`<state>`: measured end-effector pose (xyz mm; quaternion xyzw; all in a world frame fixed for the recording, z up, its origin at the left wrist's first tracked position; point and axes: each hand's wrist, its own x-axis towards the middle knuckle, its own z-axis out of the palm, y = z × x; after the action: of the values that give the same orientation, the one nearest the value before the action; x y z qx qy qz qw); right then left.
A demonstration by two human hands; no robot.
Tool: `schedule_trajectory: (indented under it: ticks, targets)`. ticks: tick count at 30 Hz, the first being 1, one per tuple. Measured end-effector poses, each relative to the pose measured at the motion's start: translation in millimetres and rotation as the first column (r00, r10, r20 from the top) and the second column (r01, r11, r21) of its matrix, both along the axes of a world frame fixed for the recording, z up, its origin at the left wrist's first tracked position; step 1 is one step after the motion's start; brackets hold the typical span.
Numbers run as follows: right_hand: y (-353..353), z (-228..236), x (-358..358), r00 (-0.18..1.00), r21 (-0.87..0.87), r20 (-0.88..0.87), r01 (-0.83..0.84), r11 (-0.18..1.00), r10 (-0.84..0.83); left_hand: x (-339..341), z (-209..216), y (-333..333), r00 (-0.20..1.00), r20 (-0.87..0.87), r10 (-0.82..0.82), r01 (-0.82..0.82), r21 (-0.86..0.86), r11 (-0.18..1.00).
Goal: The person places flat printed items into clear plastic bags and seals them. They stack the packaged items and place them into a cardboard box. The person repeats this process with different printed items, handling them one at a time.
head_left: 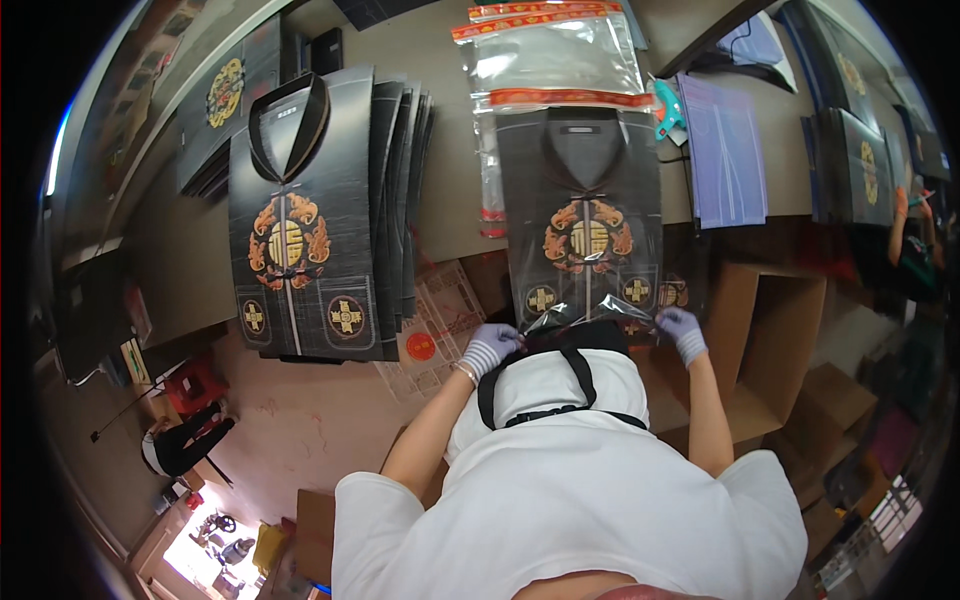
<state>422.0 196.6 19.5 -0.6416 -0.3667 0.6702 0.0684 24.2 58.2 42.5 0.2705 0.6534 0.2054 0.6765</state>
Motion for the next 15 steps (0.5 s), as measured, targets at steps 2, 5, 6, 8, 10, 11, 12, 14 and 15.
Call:
schedule_trajectory:
  ticks: [2,5,6,8,10,11,12,14,15]
  targets:
    - [-17.1,2.8,-9.5,1.0,-0.026,-0.002,-0.001,1.0,0.001,-2.6,2.9,0.3,0.996,0.079,-0.031,0.03,0.014,0.999]
    - [-5.9,0.3,-56.6,0.831,-0.321,-0.333,0.344,0.882,-0.446,-1.3,13.9,22.9,0.99,0.137,-0.012,0.001,0.081,0.997]
    - [2.8,4.7,-76.0,0.737,-0.42,-0.373,0.408,0.811,-0.564,-2.4,18.4,30.9,0.994,0.099,-0.045,0.027,0.176,0.984]
    - [17.8,-27.0,-91.2,0.63,-0.29,-0.452,0.566,0.772,-0.632,-2.2,27.8,49.9,0.978,0.198,0.067,-0.11,0.211,0.971]
    - [34.7,-24.4,-110.1,0.611,-0.036,-0.494,0.696,0.717,-0.618,-5.5,39.5,69.2,0.989,0.135,0.062,-0.096,0.267,0.959]
    - [43.0,-14.7,-120.4,0.587,-0.002,-0.466,0.747,0.664,-0.662,-6.6,40.1,76.2,0.98,0.167,0.104,-0.147,0.273,0.951]
    - [42.8,10.7,-128.6,0.697,0.162,-0.446,0.68,0.716,-0.561,-7.7,43.2,81.2,0.968,0.2,0.153,-0.206,0.275,0.939]
    - [48.1,78.0,-142.7,0.879,0.48,-0.328,0.471,0.74,-0.347,-7.8,58.8,96.5,0.962,0.226,0.154,-0.224,0.327,0.918]
    - [57.2,127.0,-153.7,0.927,0.641,-0.26,0.375,0.67,-0.27,-6.9,57.1,99.5,0.951,0.258,0.171,-0.256,0.344,0.904]
